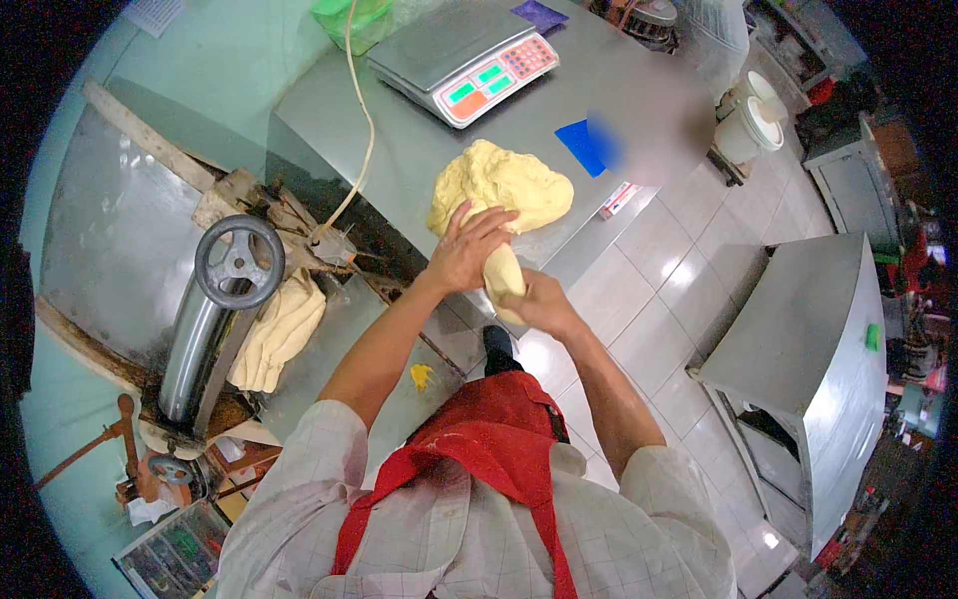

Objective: Preparing bread dough and passing it through a commercial rolling machine to flatten it.

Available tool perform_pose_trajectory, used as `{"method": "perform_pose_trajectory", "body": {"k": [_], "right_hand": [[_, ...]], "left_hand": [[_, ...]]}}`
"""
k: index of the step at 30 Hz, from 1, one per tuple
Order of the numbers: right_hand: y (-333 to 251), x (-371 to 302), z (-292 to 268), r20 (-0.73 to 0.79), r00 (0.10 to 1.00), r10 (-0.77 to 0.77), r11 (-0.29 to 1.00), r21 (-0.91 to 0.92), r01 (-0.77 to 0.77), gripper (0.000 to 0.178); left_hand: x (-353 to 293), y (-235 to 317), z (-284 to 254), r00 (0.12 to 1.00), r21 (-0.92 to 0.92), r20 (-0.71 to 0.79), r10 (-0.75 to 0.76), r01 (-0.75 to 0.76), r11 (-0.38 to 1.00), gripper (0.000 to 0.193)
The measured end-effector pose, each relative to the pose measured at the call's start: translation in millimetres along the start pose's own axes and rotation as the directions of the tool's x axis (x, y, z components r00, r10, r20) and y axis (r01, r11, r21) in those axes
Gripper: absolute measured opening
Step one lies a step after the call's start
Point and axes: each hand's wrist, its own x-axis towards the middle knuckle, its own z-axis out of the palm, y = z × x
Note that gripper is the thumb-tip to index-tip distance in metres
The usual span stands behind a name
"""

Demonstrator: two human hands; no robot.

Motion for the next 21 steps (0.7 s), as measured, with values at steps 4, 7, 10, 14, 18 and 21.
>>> {"method": "perform_pose_trajectory", "body": {"k": [4, 7, 10, 14, 18, 21], "right_hand": [[-21, -9, 17, -0.171, 0.946, -0.276, 0.43, -0.902, -0.037, 0.079], [-29, 13, 28, -0.125, 0.928, -0.352, 0.298, -0.955, -0.015, 0.086], [8, 58, 44, -0.124, 0.836, -0.535, 0.173, -0.984, -0.036, 0.079], [8, 82, 40, -0.203, 0.873, -0.444, 0.329, -0.943, -0.052, 0.068], [-29, 70, 32, -0.291, 0.952, -0.095, 0.531, -0.824, -0.199, 0.058], [-3, 54, 8, -0.277, 0.959, 0.057, 0.826, -0.527, -0.201, 0.046]], "left_hand": [[-14, 5, -21, 0.981, -0.15, 0.185, -0.049, 0.078, 0.986, 0.067], [-10, 9, -48, 0.994, -0.417, 0.095, -0.05, 0.086, 0.905, 0.088], [-10, 15, -60, 0.972, 0.135, 0.229, 0.042, -0.074, 0.988, 0.103], [-7, 7, -27, 0.987, 0.174, 0.14, 0.083, -0.107, 0.979, 0.097], [11, -6, -13, 0.991, 0.01, 0.127, -0.042, 0.041, 0.999, 0.065], [23, 1, -7, 0.988, 0.032, 0.127, -0.092, 0.089, 0.996, 0.039]]}}
